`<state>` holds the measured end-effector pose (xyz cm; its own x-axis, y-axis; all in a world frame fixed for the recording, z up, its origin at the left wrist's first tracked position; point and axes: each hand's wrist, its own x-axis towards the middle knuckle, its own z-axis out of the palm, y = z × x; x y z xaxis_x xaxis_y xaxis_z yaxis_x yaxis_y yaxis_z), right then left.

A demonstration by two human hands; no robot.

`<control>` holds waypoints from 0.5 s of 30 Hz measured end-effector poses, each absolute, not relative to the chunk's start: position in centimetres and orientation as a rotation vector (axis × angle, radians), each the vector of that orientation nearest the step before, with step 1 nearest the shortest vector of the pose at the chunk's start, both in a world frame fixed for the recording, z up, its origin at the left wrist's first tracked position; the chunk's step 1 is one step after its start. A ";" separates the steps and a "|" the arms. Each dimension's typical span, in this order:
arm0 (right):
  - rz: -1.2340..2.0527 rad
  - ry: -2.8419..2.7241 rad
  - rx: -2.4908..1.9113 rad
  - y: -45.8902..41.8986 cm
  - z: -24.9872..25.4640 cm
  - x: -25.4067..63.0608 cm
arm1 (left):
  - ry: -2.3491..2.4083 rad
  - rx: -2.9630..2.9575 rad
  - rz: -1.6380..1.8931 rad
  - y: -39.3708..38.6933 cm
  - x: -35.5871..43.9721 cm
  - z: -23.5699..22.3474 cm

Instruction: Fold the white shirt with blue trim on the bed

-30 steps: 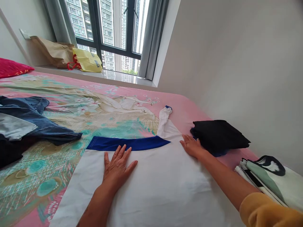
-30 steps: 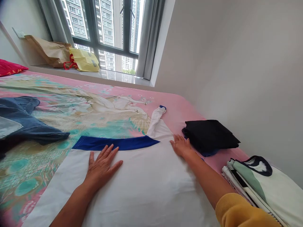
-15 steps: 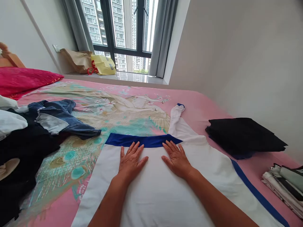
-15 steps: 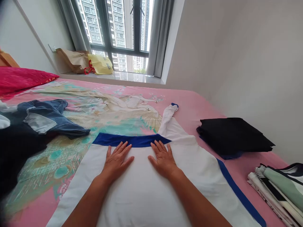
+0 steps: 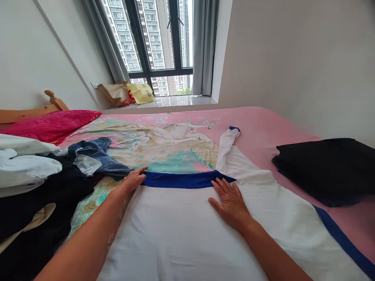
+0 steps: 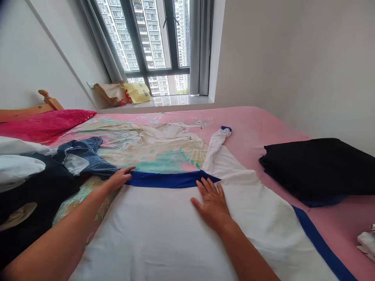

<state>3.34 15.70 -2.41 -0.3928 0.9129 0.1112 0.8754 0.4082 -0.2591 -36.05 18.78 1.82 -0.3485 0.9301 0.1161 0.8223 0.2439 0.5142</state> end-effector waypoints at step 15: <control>0.166 -2.430 -1.593 15.7 -2.9 3.5 | 2.144 1.303 1.233 18.8 -36.7 -0.9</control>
<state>3.50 15.75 -2.92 -0.3822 0.9149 0.1296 0.8889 0.4024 -0.2189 -36.68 18.84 -0.86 -0.5192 0.8433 0.1389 0.5440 0.2007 0.8147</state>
